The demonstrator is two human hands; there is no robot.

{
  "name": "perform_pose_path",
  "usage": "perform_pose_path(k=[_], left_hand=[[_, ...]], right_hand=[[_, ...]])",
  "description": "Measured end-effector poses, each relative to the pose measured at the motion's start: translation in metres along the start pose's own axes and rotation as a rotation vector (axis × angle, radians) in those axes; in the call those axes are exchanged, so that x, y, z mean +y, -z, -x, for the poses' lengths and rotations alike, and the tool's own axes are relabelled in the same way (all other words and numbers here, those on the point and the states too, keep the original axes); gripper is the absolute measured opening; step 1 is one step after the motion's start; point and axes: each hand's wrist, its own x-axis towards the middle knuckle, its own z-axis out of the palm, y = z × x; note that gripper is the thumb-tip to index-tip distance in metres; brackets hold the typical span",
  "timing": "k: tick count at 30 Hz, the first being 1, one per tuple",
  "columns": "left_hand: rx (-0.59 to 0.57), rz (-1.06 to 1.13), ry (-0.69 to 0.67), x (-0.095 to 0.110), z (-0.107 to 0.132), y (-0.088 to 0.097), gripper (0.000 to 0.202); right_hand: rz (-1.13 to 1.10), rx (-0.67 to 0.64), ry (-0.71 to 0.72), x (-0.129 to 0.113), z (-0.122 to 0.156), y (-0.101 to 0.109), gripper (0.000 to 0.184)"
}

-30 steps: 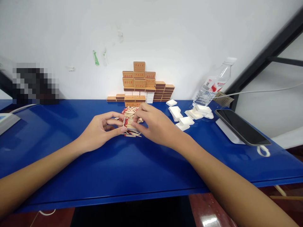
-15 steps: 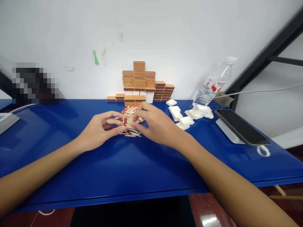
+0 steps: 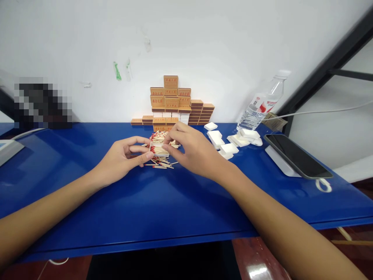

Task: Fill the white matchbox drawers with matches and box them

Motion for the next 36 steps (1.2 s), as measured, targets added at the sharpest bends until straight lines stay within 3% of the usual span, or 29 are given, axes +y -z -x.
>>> perform_pose_path(k=[4,8,11,16,19,25,30,34,36], left_hand=[[0.086,0.082,0.018,-0.001,-0.004,0.002,0.05],[0.183,0.156,0.012,-0.001,-0.006,0.003,0.049],[0.17,0.171,0.017,-0.001,-0.007,0.005,0.05],[0.219,0.156,-0.026,0.002,-0.011,0.016,0.051],[0.255,0.137,-0.043,0.001,-0.012,0.019,0.05],[0.058,0.096,0.017,-0.004,-0.006,0.005,0.049],[0.0,0.054,0.013,-0.003,-0.004,0.002,0.047],[-0.008,0.053,0.039,0.0,-0.003,0.001,0.048],[-0.006,0.06,0.042,0.001,-0.002,0.001,0.05]], right_hand=[[0.047,0.016,-0.072,0.006,-0.001,0.003,0.007],[0.05,-0.259,-0.146,0.012,0.004,0.005,0.004],[0.01,-0.466,-0.193,0.016,0.007,0.003,0.004],[-0.033,-0.554,-0.198,0.023,0.009,0.001,0.005],[0.001,-0.497,-0.203,0.025,0.007,0.003,0.009],[-0.049,-0.243,-0.237,0.024,0.001,0.008,0.011],[-0.055,0.02,-0.202,0.02,-0.002,0.005,0.022],[-0.275,0.198,-0.317,0.006,-0.006,0.005,0.019],[-0.426,0.228,-0.355,-0.002,-0.008,0.005,0.024]])
